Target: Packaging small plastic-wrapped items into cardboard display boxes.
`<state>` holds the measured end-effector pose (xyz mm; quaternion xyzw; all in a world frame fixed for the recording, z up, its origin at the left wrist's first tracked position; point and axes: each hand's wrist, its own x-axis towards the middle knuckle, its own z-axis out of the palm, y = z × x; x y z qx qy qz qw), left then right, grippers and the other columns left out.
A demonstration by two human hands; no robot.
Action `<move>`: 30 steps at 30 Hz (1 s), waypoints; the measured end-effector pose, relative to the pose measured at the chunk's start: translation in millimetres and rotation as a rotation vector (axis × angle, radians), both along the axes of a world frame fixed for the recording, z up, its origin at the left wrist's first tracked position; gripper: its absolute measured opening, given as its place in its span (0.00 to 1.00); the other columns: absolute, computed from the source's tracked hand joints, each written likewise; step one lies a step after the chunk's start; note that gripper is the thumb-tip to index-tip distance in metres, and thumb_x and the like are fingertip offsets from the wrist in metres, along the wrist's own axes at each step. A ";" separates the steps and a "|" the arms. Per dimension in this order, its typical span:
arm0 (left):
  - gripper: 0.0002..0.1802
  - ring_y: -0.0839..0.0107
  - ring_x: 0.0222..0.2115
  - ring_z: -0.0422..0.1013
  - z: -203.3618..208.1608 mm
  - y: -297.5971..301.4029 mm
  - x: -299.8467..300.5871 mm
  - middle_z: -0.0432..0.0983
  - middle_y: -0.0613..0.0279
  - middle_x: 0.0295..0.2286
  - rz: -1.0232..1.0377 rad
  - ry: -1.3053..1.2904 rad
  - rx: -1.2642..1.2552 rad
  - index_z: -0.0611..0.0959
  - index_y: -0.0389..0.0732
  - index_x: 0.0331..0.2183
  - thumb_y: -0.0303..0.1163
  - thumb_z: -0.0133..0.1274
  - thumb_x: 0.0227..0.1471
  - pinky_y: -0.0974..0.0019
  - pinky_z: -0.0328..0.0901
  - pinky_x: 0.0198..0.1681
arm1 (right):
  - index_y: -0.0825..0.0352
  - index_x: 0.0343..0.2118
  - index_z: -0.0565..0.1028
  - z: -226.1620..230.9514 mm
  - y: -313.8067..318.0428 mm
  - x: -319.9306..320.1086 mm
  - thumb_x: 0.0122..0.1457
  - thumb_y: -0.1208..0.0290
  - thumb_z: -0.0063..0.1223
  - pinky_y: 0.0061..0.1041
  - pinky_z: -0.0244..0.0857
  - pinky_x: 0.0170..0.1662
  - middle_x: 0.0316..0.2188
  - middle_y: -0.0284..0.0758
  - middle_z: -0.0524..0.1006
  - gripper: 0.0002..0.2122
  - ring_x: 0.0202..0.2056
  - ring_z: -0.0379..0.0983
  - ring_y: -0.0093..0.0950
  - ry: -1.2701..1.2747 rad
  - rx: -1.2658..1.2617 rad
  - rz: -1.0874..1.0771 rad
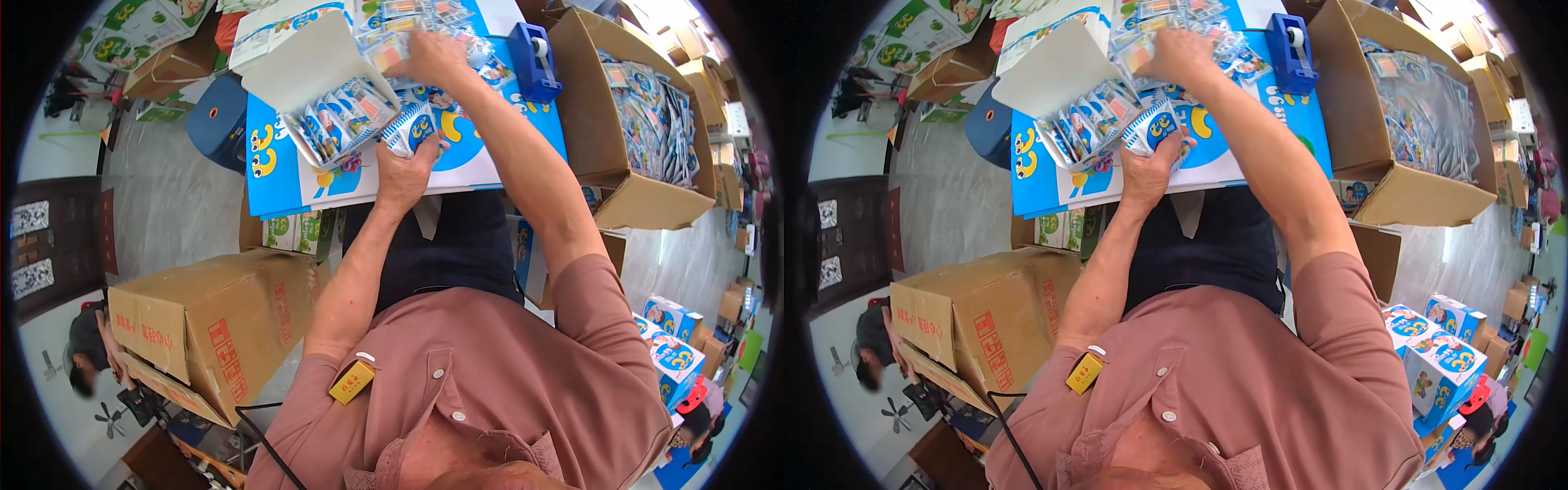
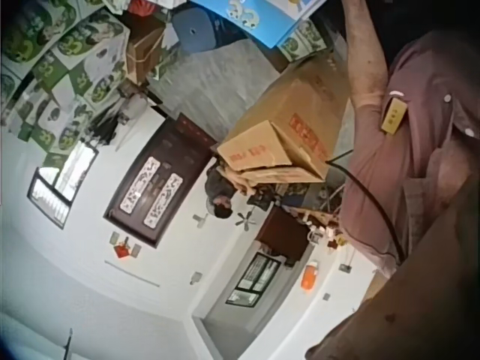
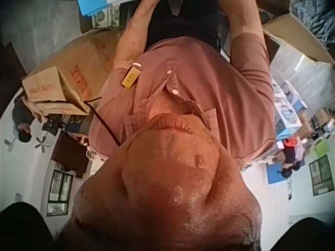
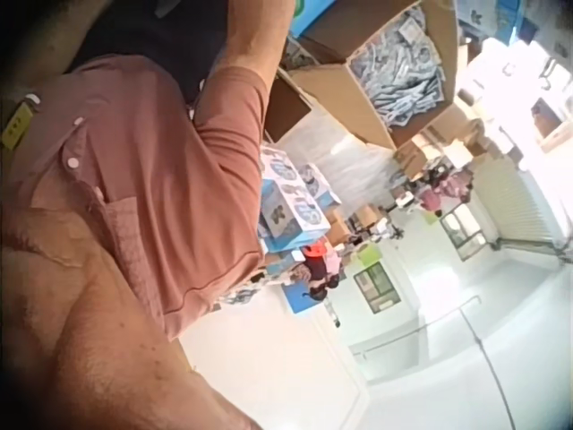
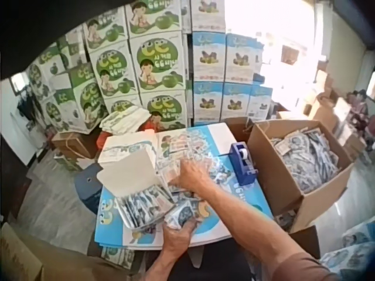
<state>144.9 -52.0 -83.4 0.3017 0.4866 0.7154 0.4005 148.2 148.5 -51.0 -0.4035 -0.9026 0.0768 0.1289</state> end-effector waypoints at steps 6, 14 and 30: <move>0.16 0.65 0.41 0.80 12.0 -1.2 17.9 0.81 0.57 0.44 -0.045 -0.752 -0.064 0.79 0.38 0.49 0.37 0.53 0.63 0.56 0.78 0.43 | 0.71 0.35 0.80 14.9 19.0 50.5 0.48 0.52 0.73 0.28 0.74 0.34 0.28 0.35 0.81 0.24 0.30 0.80 0.27 0.137 -0.318 0.242; 0.21 0.67 0.42 0.79 14.4 11.9 29.4 0.79 0.59 0.45 -0.039 -0.677 0.118 0.75 0.39 0.54 0.39 0.54 0.65 0.61 0.77 0.41 | 0.67 0.39 0.77 10.4 -50.8 137.1 0.56 0.75 0.67 0.19 0.72 0.34 0.34 0.32 0.80 0.11 0.35 0.78 0.19 0.986 -1.110 0.016; 0.20 0.69 0.42 0.78 -0.8 -2.0 23.1 0.79 0.60 0.43 0.053 -0.604 0.054 0.77 0.38 0.50 0.20 0.57 0.55 0.63 0.74 0.48 | 0.62 0.55 0.77 -1.7 13.1 18.0 0.62 0.54 0.61 0.39 0.67 0.58 0.51 0.43 0.79 0.23 0.54 0.76 0.38 0.255 0.088 0.362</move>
